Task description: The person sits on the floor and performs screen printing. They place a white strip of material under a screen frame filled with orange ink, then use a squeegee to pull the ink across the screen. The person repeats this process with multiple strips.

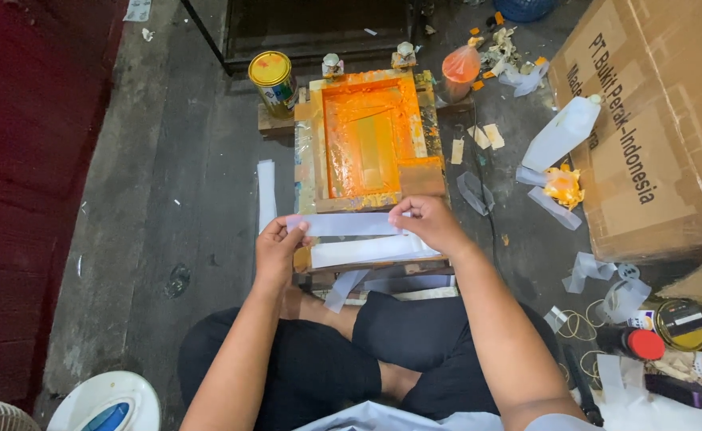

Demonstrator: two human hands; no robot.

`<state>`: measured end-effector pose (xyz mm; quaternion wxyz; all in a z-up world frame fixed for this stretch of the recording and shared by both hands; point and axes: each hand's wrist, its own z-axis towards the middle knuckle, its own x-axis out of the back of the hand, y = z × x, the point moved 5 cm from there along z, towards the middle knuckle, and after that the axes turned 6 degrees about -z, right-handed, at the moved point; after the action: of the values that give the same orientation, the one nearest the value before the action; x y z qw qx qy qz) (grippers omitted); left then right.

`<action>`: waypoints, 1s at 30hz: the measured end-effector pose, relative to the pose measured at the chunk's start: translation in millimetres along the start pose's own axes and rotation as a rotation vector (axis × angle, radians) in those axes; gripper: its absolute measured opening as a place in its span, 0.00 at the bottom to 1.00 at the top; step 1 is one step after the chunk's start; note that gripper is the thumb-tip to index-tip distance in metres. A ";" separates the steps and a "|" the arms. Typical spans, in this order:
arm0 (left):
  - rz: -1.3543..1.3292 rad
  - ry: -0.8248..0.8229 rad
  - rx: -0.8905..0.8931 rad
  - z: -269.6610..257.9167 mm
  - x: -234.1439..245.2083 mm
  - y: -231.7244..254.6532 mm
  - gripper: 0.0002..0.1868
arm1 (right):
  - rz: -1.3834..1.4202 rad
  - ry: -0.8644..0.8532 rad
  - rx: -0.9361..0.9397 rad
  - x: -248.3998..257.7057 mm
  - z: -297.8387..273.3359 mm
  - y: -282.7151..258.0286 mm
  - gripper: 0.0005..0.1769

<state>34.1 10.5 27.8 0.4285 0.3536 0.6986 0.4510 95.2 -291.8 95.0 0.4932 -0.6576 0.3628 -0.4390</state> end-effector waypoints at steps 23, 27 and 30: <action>-0.221 -0.097 0.047 1.4 -6.2 -29.0 0.12 | -0.095 -0.295 -0.083 -62.3 -16.2 8.2 0.11; -0.118 -0.138 0.034 -8.9 -16.9 -24.3 0.15 | -0.047 -0.271 -0.148 -67.8 -19.9 -6.1 0.11; 0.008 -0.189 0.043 -16.9 -26.8 -18.0 0.18 | -0.034 -0.262 -0.157 -73.5 -19.6 -6.3 0.12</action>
<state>26.9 -24.8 22.4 0.4831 0.4062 0.6632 0.4022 51.3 -229.8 87.4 0.4759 -0.7519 0.3171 -0.3281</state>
